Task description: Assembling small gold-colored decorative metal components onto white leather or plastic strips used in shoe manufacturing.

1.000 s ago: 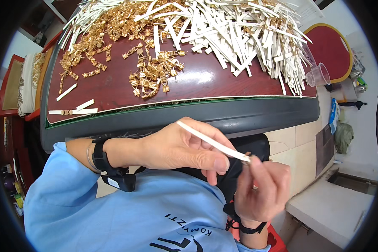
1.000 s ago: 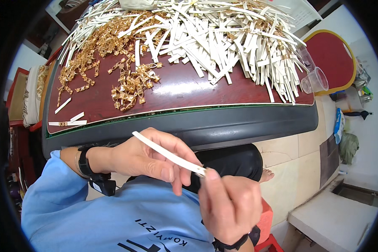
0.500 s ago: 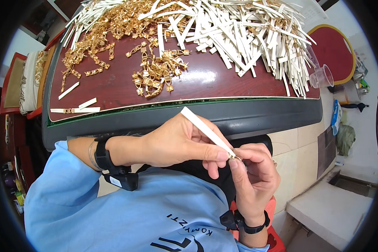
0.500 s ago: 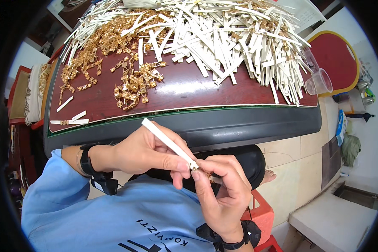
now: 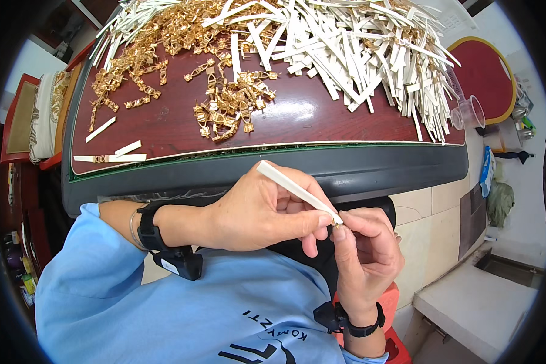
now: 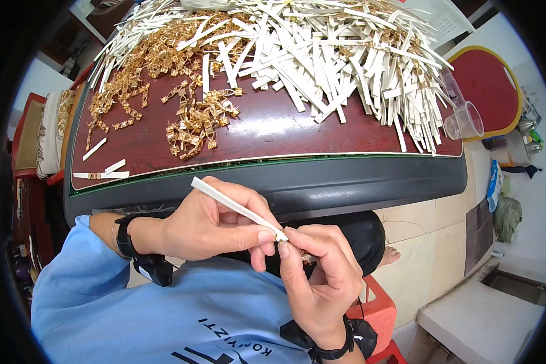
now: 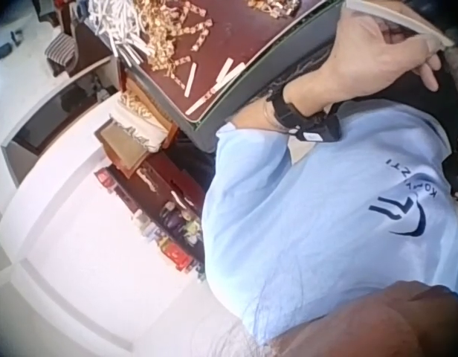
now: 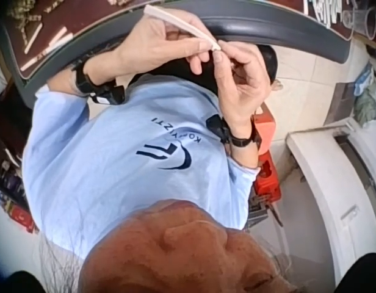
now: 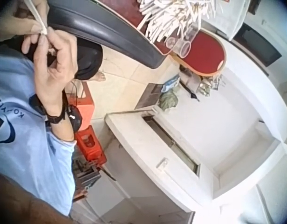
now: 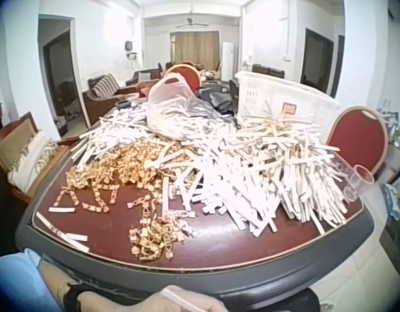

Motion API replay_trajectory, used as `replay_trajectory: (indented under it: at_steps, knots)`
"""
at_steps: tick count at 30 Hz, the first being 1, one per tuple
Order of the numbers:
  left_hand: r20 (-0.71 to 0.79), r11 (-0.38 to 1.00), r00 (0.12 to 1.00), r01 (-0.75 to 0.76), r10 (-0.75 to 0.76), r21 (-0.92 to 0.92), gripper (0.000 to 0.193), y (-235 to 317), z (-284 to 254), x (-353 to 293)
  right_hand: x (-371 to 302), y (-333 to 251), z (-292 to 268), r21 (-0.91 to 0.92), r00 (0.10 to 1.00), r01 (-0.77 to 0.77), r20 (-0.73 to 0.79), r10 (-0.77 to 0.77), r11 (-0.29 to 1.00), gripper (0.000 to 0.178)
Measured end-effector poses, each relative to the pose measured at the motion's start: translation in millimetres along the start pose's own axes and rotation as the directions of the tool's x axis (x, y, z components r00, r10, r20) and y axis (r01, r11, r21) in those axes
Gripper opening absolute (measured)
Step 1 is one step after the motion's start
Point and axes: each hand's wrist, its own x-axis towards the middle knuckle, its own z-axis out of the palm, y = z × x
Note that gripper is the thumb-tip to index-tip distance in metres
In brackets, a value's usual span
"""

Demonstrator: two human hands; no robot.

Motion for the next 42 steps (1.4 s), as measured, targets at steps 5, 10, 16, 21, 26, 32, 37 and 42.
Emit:
replay_trajectory:
  at_steps: [5,10,16,21,26,32,37,42]
  knots:
    - [-0.051,0.999,0.997,-0.051,0.051,-0.001,0.013,0.1,5.7,-2.1,2.3,3.4,4.2,-0.071,0.992,0.125,-0.028,-0.127,0.990,0.018]
    - [-0.093,0.993,0.990,-0.103,0.108,0.053,0.012,-0.3,10.5,-3.4,2.3,3.9,8.7,-0.052,0.989,0.133,-0.062,-0.136,0.990,0.020]
    - [-0.086,0.947,0.969,-0.205,0.232,0.246,0.010,-2.2,7.5,-3.9,5.8,0.9,13.2,0.057,0.997,0.054,-0.055,-0.051,0.997,0.019]
    - [0.010,0.811,0.945,-0.285,0.326,0.511,0.009,1.4,4.1,-3.8,8.1,1.9,8.3,0.076,1.000,0.021,-0.015,-0.020,0.997,0.018]
    - [-0.123,0.984,0.977,-0.171,0.177,0.058,0.010,3.2,8.6,-0.7,18.3,-8.6,-12.5,0.223,0.979,-0.186,0.123,0.162,0.957,0.016]
    - [0.012,0.998,1.000,-0.012,0.013,-0.064,0.017,6.0,-2.7,1.7,15.8,-9.8,-19.8,0.261,0.946,-0.293,0.216,0.240,0.920,0.012]
    - [-0.003,0.999,1.000,0.025,-0.025,0.044,0.016,8.7,4.4,1.7,13.8,-15.9,-16.5,0.222,0.936,-0.330,0.204,0.288,0.917,0.011]
    - [-0.091,0.969,0.988,-0.099,0.122,0.225,0.011,-0.9,8.9,-0.1,10.8,-11.4,-9.6,0.208,0.946,-0.307,0.179,0.272,0.929,0.011]
